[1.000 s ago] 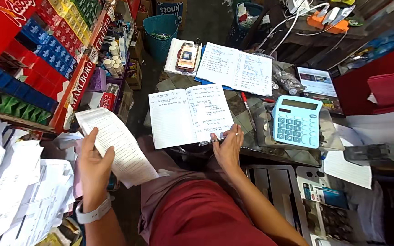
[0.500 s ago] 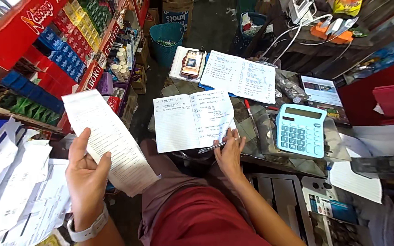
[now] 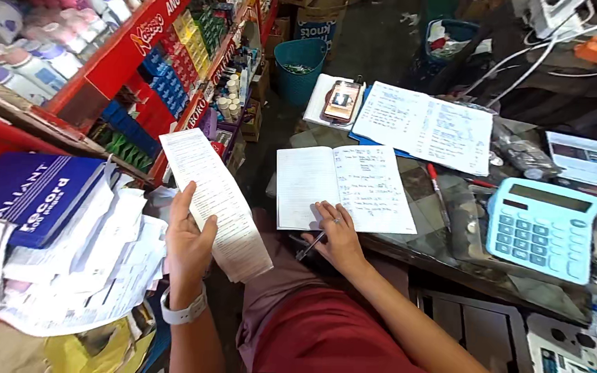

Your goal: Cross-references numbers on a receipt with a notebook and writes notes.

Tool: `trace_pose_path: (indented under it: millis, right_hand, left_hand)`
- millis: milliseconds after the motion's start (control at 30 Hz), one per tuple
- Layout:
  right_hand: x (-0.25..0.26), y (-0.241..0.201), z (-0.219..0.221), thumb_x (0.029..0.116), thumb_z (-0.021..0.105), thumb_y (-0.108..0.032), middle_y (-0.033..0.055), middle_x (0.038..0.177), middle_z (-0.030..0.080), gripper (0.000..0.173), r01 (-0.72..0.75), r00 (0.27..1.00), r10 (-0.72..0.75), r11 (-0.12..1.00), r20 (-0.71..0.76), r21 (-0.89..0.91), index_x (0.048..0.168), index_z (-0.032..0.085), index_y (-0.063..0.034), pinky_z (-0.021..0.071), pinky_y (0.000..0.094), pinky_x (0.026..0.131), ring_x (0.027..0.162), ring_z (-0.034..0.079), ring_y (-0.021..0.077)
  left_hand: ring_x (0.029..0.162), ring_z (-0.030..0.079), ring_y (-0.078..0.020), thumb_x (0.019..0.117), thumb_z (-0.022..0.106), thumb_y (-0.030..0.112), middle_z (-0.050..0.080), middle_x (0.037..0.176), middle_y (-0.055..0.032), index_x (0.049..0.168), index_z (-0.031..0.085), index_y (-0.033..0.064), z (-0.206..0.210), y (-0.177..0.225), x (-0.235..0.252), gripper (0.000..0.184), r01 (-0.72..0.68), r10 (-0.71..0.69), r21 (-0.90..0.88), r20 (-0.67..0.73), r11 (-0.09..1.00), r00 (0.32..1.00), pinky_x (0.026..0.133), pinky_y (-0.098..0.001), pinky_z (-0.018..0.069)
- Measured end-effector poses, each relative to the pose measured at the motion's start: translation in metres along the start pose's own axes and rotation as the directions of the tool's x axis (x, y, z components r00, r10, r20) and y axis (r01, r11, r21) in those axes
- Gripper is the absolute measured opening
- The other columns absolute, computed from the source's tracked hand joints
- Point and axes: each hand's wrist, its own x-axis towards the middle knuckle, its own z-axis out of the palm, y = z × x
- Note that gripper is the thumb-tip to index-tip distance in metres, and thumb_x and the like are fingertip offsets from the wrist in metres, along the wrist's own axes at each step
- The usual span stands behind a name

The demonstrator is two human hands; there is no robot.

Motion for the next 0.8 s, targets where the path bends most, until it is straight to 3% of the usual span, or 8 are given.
trace_pose_path:
  millis: [100,267,400,433,500,600,700,800]
  right_hand:
    - [0.001,0.016,-0.021,0.0816,0.081,-0.047,0.024,0.135,0.065,0.051,-0.042,0.993,0.041,0.999,0.111,0.007,0.094,0.063,-0.0015,0.0354,0.0665,0.114,0.13,0.059,0.047]
    - [-0.001,0.033,-0.029,0.0894,0.075,-0.048,0.0201,0.135,0.067,0.047,0.043,0.986,-0.044,0.999,0.16,0.007,0.095,0.063,-0.0036,0.0371,0.0622,0.115,0.131,0.058,0.0437]
    - [0.004,0.029,-0.03,0.0841,0.078,-0.052,0.022,0.136,0.065,0.053,0.016,0.986,-0.021,0.999,0.163,0.033,0.093,0.063,-0.0025,0.0366,0.0647,0.114,0.133,0.056,0.046]
    - [0.004,0.031,-0.034,0.0821,0.079,-0.054,0.0239,0.135,0.065,0.06,-0.039,0.987,0.032,0.998,0.159,0.045,0.098,0.064,0.0012,0.037,0.0662,0.113,0.132,0.056,0.0475]
    - [0.005,0.042,-0.05,0.0824,0.081,-0.05,0.0297,0.132,0.063,0.078,-0.251,0.959,0.237,0.965,0.153,0.08,0.127,0.061,0.0114,0.0411,0.0661,0.11,0.125,0.059,0.0491]
    - [0.023,0.066,-0.079,0.0882,0.079,-0.038,0.0341,0.113,0.065,0.069,-0.613,0.789,0.613,0.79,0.053,-0.015,0.128,0.057,0.014,0.0503,0.0633,0.093,0.104,0.064,0.05]
    - [0.057,0.079,-0.095,0.0839,0.085,-0.039,0.0364,0.111,0.063,0.072,-0.823,0.553,0.832,0.554,0.048,-0.125,0.125,0.054,0.0114,0.0456,0.0666,0.094,0.11,0.06,0.0533]
    - [0.08,0.087,-0.091,0.0774,0.091,-0.037,0.0395,0.123,0.056,0.081,-0.857,0.461,0.882,0.47,0.092,-0.212,0.129,0.052,0.0124,0.0449,0.0678,0.097,0.121,0.052,0.0569]
  left_hand:
    - [0.107,0.069,-0.0128,0.0812,0.058,-0.009,0.05,0.147,-0.0114,0.153,0.043,0.0061,0.001,-0.003,0.0,0.075,0.0,0.0,-0.024,0.005,1.0,1.0,0.085,-0.0292,0.0619]
    - [0.111,0.067,-0.0135,0.0805,0.061,-0.005,0.049,0.148,-0.0117,0.153,0.043,0.0081,0.005,-0.01,0.002,0.076,-0.005,0.005,0.0,0.023,1.0,1.0,0.084,-0.0297,0.0614]
    - [0.111,0.067,-0.0141,0.0807,0.06,-0.008,0.047,0.151,-0.0111,0.153,0.043,0.0092,0.007,-0.006,0.0,0.076,-0.008,0.008,-0.021,0.031,1.0,0.999,0.084,-0.0305,0.0616]
    - [0.111,0.067,-0.0137,0.0807,0.06,-0.008,0.047,0.151,-0.0107,0.153,0.043,0.0095,0.007,-0.004,0.0,0.077,-0.006,0.007,-0.026,0.03,1.0,1.0,0.084,-0.0301,0.0616]
    - [0.109,0.068,-0.0118,0.0803,0.06,-0.009,0.047,0.15,-0.0092,0.153,0.043,0.01,0.005,-0.001,-0.001,0.077,-0.001,0.002,-0.034,0.024,0.999,1.0,0.084,-0.0285,0.0615]
    - [0.106,0.068,-0.0105,0.0803,0.059,-0.01,0.048,0.149,-0.0081,0.153,0.043,0.0104,0.004,-0.002,-0.001,0.077,-0.002,0.003,-0.036,0.029,0.999,1.0,0.082,-0.0275,0.0617]
    - [0.107,0.068,-0.0102,0.0803,0.059,-0.009,0.049,0.148,-0.0085,0.153,0.043,0.0095,0.01,-0.007,0.001,0.076,-0.013,0.015,-0.027,0.056,1.0,0.998,0.083,-0.0269,0.0612]
    - [0.109,0.068,-0.0112,0.081,0.058,-0.008,0.047,0.15,-0.01,0.153,0.042,0.0068,0.016,-0.007,0.0,0.076,-0.022,0.027,-0.06,0.08,0.998,0.996,0.085,-0.0274,0.0612]
